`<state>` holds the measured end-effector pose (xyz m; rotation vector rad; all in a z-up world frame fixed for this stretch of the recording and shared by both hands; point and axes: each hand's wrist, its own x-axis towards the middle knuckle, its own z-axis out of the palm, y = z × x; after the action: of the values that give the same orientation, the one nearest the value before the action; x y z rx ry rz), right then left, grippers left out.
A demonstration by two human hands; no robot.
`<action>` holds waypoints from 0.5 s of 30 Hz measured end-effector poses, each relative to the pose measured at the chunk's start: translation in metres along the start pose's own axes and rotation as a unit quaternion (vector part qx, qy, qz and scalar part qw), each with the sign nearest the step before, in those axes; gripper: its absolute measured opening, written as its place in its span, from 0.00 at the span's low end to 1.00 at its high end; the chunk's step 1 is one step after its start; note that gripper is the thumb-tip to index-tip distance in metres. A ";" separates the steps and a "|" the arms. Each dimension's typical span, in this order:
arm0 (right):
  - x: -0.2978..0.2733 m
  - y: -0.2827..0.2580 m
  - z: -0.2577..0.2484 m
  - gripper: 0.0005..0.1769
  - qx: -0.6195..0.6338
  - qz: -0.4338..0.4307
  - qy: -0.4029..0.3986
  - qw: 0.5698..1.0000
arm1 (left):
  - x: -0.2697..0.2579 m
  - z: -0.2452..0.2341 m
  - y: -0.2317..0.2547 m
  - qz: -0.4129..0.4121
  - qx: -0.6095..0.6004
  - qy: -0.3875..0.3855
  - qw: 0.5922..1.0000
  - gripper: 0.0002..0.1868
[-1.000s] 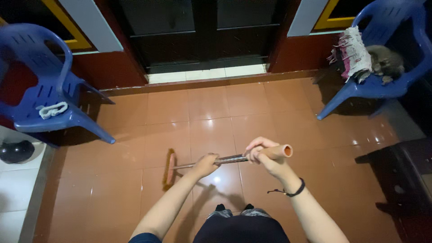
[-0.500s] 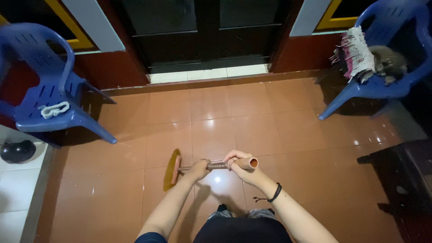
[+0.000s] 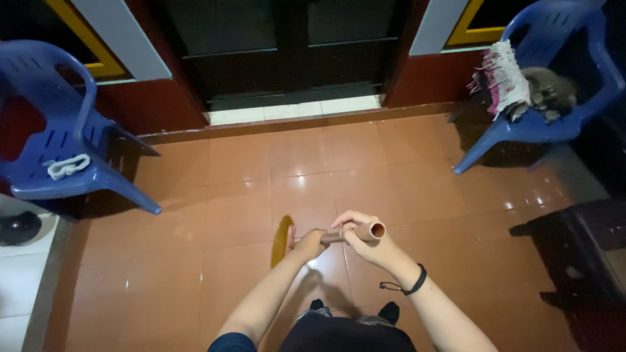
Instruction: The person inserts a metal rod into a plastic handle and then attaches a broom head to the rod, securing the components together to assemble a broom.
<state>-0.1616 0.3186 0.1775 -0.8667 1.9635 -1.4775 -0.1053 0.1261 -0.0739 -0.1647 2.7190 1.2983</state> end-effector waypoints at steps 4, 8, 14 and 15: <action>-0.005 -0.014 -0.018 0.09 -0.027 -0.085 0.000 0.996 | 0.005 0.000 0.057 -0.028 0.038 -0.020 0.999 0.18; -0.015 -0.025 -0.038 0.09 -0.049 -0.076 0.012 0.996 | 0.025 0.025 0.069 0.063 0.005 -0.041 0.997 0.12; -0.035 -0.041 -0.070 0.10 -0.040 -0.085 0.021 0.995 | 0.042 0.064 0.084 0.084 -0.128 -0.009 0.988 0.06; -0.038 -0.044 -0.077 0.10 -0.035 -0.100 0.024 0.994 | 0.042 0.064 0.091 0.058 -0.157 -0.009 0.986 0.07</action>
<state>-0.1860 0.3869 0.2412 -1.0952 2.0221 -1.5613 -0.1564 0.2310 -0.0504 -0.0229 2.5260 1.7460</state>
